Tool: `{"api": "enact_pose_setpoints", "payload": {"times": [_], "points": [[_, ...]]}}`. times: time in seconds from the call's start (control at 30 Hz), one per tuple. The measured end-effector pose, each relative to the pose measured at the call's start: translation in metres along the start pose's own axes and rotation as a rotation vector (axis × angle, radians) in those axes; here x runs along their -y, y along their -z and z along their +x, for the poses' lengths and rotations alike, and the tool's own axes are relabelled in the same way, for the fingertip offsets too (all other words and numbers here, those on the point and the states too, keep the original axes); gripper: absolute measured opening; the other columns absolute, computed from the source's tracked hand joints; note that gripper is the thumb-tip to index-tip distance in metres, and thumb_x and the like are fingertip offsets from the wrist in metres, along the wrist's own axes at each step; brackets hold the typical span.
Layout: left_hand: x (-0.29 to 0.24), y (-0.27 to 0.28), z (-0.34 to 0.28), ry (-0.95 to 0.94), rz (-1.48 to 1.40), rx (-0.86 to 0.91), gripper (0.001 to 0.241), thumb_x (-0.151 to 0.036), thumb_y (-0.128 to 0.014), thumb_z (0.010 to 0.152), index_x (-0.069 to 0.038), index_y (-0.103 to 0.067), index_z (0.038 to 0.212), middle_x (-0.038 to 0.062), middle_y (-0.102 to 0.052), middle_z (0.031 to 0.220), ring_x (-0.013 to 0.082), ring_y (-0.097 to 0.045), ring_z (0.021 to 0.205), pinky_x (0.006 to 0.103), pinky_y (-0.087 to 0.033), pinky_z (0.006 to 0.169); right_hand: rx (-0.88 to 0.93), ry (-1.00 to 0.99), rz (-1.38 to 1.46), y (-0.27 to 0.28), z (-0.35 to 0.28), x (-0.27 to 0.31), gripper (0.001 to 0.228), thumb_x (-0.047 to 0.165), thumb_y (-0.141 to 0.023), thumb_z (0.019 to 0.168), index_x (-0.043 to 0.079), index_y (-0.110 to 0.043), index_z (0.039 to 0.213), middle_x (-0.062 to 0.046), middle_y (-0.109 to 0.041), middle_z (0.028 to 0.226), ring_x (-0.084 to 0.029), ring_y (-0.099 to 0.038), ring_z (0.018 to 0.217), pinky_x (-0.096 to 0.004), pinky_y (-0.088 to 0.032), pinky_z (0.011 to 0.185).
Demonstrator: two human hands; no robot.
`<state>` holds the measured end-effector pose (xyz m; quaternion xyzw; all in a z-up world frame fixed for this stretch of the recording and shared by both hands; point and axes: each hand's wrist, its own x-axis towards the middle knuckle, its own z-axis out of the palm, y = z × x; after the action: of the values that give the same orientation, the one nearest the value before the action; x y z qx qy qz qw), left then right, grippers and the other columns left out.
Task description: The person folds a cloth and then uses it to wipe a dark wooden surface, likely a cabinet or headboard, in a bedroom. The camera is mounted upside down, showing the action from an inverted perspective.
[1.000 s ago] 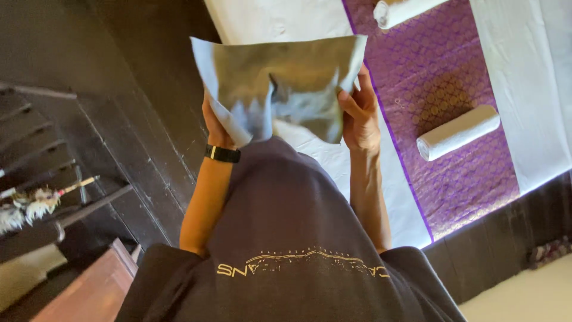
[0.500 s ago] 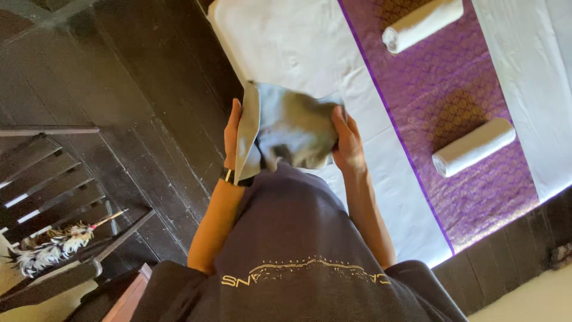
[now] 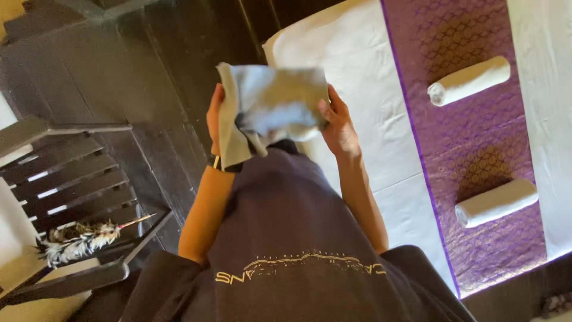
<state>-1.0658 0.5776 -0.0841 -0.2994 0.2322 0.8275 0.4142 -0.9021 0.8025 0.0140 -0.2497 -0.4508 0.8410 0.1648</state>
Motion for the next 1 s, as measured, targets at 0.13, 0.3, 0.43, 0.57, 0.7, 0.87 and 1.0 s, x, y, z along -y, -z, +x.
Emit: {"api": "enact_pose_setpoints", "payload": {"times": [0.13,0.3,0.43,0.57,0.7,0.87,1.0], "points": [[-0.022,-0.014,0.008,-0.021,-0.042,0.067,0.044,-0.040,-0.068,0.097,0.000,-0.071,0.115,0.013,-0.072,0.116,0.0228,-0.072,0.109,0.0329,-0.054,0.105,0.195,-0.070,0.008,-0.007,0.026,-0.023,0.091,0.012,-0.081,0.090,0.002,-0.026,0.161,-0.027,-0.056,0.140,-0.032,-0.063,0.120,-0.046,-0.052,0.105],[-0.018,-0.023,0.012,-0.041,-0.130,0.147,0.045,-0.041,-0.062,0.099,-0.002,-0.066,0.122,0.012,-0.065,0.125,0.0252,-0.066,0.116,0.0367,-0.050,0.108,0.180,-0.160,-0.338,0.006,0.043,-0.048,0.066,0.017,-0.072,0.100,0.005,-0.038,0.155,-0.021,-0.061,0.124,-0.023,-0.060,0.109,-0.035,-0.053,0.095],[-0.009,-0.028,0.001,-0.086,-0.199,0.195,0.047,-0.041,-0.057,0.101,-0.003,-0.062,0.128,0.012,-0.059,0.132,0.0271,-0.062,0.121,0.0397,-0.048,0.110,0.014,-0.188,-0.337,0.017,0.054,-0.032,0.058,0.032,-0.064,0.107,0.005,-0.040,0.152,-0.026,-0.061,0.125,-0.028,-0.062,0.107,-0.043,-0.057,0.095],[-0.001,-0.039,-0.003,-0.129,-0.255,0.243,0.049,-0.042,-0.052,0.103,-0.004,-0.058,0.133,0.012,-0.054,0.139,0.0291,-0.057,0.126,0.0427,-0.045,0.113,0.034,-0.145,-0.511,0.015,0.062,0.005,0.050,0.030,-0.074,0.101,0.012,-0.052,0.142,-0.020,-0.069,0.113,-0.021,-0.065,0.094,-0.037,-0.060,0.086],[0.014,-0.053,-0.006,-0.161,-0.313,0.293,0.051,-0.043,-0.047,0.105,-0.005,-0.054,0.139,0.012,-0.048,0.146,0.0310,-0.052,0.132,0.0457,-0.042,0.115,-0.037,-0.123,-0.593,0.050,0.087,-0.006,0.025,0.034,-0.069,0.104,0.014,-0.069,0.119,-0.008,-0.072,0.087,-0.013,-0.066,0.076,-0.027,-0.058,0.068],[0.007,-0.076,-0.008,-0.163,-0.349,0.336,0.054,-0.044,-0.041,0.107,-0.006,-0.049,0.145,0.012,-0.041,0.154,0.0335,-0.047,0.139,0.0495,-0.039,0.118,-0.124,-0.176,-0.519,0.068,0.105,-0.038,0.036,0.040,-0.066,0.106,0.009,-0.069,0.123,-0.007,-0.069,0.095,-0.016,-0.064,0.083,-0.032,-0.059,0.072],[-0.028,-0.110,0.018,-0.147,-0.361,0.404,0.057,-0.045,-0.036,0.109,-0.007,-0.045,0.151,0.012,-0.035,0.161,0.0355,-0.042,0.144,0.0525,-0.036,0.121,-0.180,-0.206,-0.432,0.049,0.138,-0.054,0.037,0.038,-0.065,0.105,0.007,-0.069,0.124,-0.012,-0.071,0.092,-0.020,-0.070,0.077,-0.034,-0.061,0.066]]}}
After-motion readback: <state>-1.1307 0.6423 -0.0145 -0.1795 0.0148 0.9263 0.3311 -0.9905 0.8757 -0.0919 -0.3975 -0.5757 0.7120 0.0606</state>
